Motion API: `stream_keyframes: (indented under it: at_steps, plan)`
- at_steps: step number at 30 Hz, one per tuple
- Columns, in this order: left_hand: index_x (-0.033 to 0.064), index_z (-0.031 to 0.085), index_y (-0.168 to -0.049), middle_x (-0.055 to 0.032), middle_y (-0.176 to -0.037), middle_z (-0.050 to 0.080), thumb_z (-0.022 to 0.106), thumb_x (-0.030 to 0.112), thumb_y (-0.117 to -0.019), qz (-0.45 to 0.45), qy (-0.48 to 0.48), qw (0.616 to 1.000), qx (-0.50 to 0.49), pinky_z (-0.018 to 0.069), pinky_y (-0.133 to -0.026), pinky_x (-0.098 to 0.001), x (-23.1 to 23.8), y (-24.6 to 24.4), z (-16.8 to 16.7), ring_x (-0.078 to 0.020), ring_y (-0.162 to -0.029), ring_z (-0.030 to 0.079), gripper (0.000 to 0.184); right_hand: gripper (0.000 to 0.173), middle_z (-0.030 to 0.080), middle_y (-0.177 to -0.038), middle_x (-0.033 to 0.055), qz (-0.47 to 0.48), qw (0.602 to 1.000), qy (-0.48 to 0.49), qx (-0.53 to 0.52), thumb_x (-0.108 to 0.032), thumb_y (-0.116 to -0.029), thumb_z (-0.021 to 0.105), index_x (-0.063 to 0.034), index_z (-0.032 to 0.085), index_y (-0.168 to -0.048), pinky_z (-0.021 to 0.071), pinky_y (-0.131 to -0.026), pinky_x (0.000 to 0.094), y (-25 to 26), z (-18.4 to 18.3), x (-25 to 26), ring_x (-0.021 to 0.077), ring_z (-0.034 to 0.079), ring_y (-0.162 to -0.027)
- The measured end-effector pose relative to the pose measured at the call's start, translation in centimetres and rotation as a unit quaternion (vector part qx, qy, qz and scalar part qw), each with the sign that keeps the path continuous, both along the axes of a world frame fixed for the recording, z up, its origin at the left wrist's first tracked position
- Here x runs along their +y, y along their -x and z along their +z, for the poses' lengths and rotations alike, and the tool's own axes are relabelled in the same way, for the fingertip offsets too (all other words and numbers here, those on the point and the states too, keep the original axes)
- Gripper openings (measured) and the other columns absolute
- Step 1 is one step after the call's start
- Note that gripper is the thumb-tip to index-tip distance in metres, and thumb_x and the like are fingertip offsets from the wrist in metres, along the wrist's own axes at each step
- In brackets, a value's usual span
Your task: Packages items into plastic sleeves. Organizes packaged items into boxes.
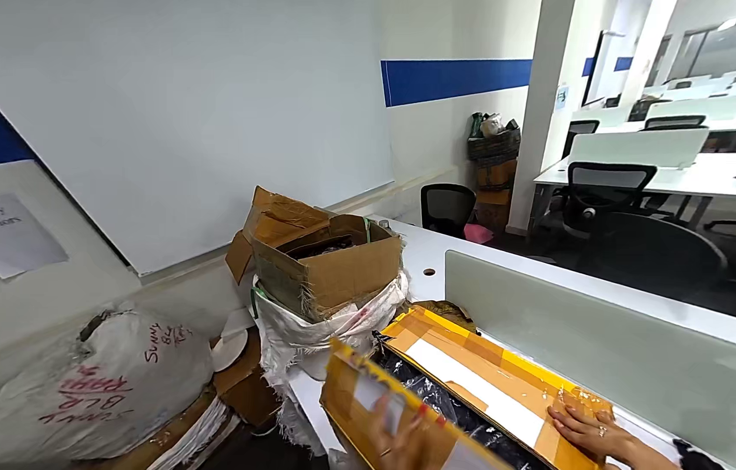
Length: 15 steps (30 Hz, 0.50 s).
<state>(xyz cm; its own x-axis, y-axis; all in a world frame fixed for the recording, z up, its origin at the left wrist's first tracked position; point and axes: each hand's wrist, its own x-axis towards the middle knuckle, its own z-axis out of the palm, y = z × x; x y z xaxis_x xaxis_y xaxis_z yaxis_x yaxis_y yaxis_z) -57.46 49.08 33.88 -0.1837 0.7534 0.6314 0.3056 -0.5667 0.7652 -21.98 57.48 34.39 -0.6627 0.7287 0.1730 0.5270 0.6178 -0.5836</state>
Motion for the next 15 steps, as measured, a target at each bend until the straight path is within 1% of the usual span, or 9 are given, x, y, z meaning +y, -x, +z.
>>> stream_keyframes:
  at_steps: [1, 2, 4, 6, 8, 9, 10, 12, 15]
  plan:
    - [0.0046, 0.065, -0.135, -0.0338, -0.158, 0.035, 0.048, 0.057, -0.1017, 0.005, 0.014, 0.988, 0.152, 0.0118, -0.125, -0.0608, 2.3, -2.3, 0.6, -0.0413, -0.155, 0.023, 0.064, 0.053, 0.052, -0.152, 0.0199, -0.011, 1.000, -0.004, -0.002, -0.012, -0.0927, 0.042, 0.0026, 0.060, -0.140, 0.0269, -0.114, 0.0723, 0.2, 0.0, -0.2, 0.0486, 0.043, -0.144]
    - [0.0151, 0.064, -0.142, -0.0333, -0.157, 0.039, 0.049, 0.059, -0.0992, 0.000, 0.043, 0.959, 0.282, 0.0099, -0.119, -0.0754, 4.3, -4.3, 0.9, -0.0509, -0.152, 0.027, 0.063, 0.053, 0.053, -0.152, 0.0189, -0.021, 1.000, -0.003, -0.005, -0.012, -0.0922, 0.042, 0.0023, 0.061, -0.139, 0.0289, -0.114, 0.0706, 0.4, 0.0, -0.3, 0.0476, 0.044, -0.143]
    - [0.0351, 0.052, -0.152, -0.0177, -0.165, 0.035, 0.041, 0.063, -0.1010, -0.068, 0.173, 0.877, 0.444, 0.0031, -0.114, -0.0815, 6.9, -6.9, 1.1, -0.0476, -0.155, 0.021, 0.059, 0.049, 0.054, -0.151, 0.0194, -0.034, 0.999, 0.013, -0.011, -0.009, -0.0928, 0.045, 0.0033, 0.062, -0.137, 0.0303, -0.116, 0.0677, 0.6, 0.3, -0.6, 0.0470, 0.045, -0.143]
    - [0.0368, 0.048, -0.154, -0.0130, -0.168, 0.031, 0.039, 0.062, -0.1027, -0.111, 0.232, 0.844, 0.471, -0.0017, -0.113, -0.0810, 7.8, -7.4, 1.4, -0.0449, -0.157, 0.016, 0.058, 0.042, 0.057, -0.147, 0.0213, -0.042, 0.998, 0.005, -0.037, -0.004, -0.0944, 0.053, 0.0045, 0.066, -0.133, 0.0358, -0.114, 0.0663, 1.1, 1.2, -0.5, 0.0479, 0.050, -0.139]
    - [0.0339, 0.050, -0.153, -0.0145, -0.167, 0.033, 0.040, 0.060, -0.1029, -0.112, 0.221, 0.851, 0.462, -0.0004, -0.113, -0.0820, 7.7, -7.4, 1.4, -0.0464, -0.156, 0.019, 0.058, 0.034, 0.067, -0.135, 0.0206, -0.059, 0.996, -0.051, -0.046, -0.005, -0.0944, 0.059, 0.0024, 0.072, -0.125, 0.0450, -0.106, 0.0645, 2.6, 3.2, -0.4, 0.0442, 0.063, -0.126]
    - [0.0328, 0.052, -0.153, -0.0157, -0.165, 0.036, 0.040, 0.060, -0.1029, -0.106, 0.209, 0.857, 0.459, 0.0011, -0.112, -0.0829, 7.6, -7.3, 1.2, -0.0478, -0.155, 0.021, 0.058, 0.032, 0.072, -0.128, 0.0172, -0.069, 0.990, -0.122, -0.016, -0.009, -0.0940, 0.060, -0.0007, 0.075, -0.121, 0.0511, -0.101, 0.0608, 3.7, 4.4, -0.2, 0.0392, 0.069, -0.118]
    - [0.0320, 0.054, -0.151, -0.0167, -0.164, 0.038, 0.041, 0.059, -0.1027, -0.098, 0.196, 0.864, 0.453, 0.0028, -0.111, -0.0837, 7.5, -7.3, 1.0, -0.0489, -0.153, 0.024, 0.057, 0.031, 0.075, -0.123, 0.0111, -0.080, 0.974, -0.209, 0.038, -0.014, -0.0943, 0.059, -0.0061, 0.077, -0.118, 0.0560, -0.096, 0.0536, 5.0, 5.9, 0.2, 0.0310, 0.073, -0.111]
    - [0.0299, 0.059, -0.147, -0.0188, -0.159, 0.045, 0.043, 0.058, -0.1019, -0.084, 0.162, 0.881, 0.437, 0.0055, -0.109, -0.0860, 7.6, -7.3, 0.4, -0.0513, -0.150, 0.031, 0.056, 0.028, 0.075, -0.124, 0.0005, -0.071, 0.930, -0.315, 0.175, -0.027, -0.1022, 0.058, -0.0160, 0.075, -0.121, 0.0572, -0.097, 0.0370, 7.5, 10.9, 0.8, 0.0144, 0.070, -0.113]
    - [0.0260, 0.064, -0.143, -0.0217, -0.155, 0.049, 0.047, 0.056, -0.1010, -0.082, 0.145, 0.888, 0.429, 0.0073, -0.106, -0.0879, 7.6, -7.2, 0.6, -0.0543, -0.146, 0.035, 0.054, 0.027, 0.073, -0.125, -0.0040, 0.027, 0.865, -0.321, 0.385, -0.029, -0.1029, 0.063, -0.0167, 0.071, -0.126, 0.0602, -0.095, 0.0274, 10.4, 20.3, -0.4, 0.0099, 0.070, -0.113]
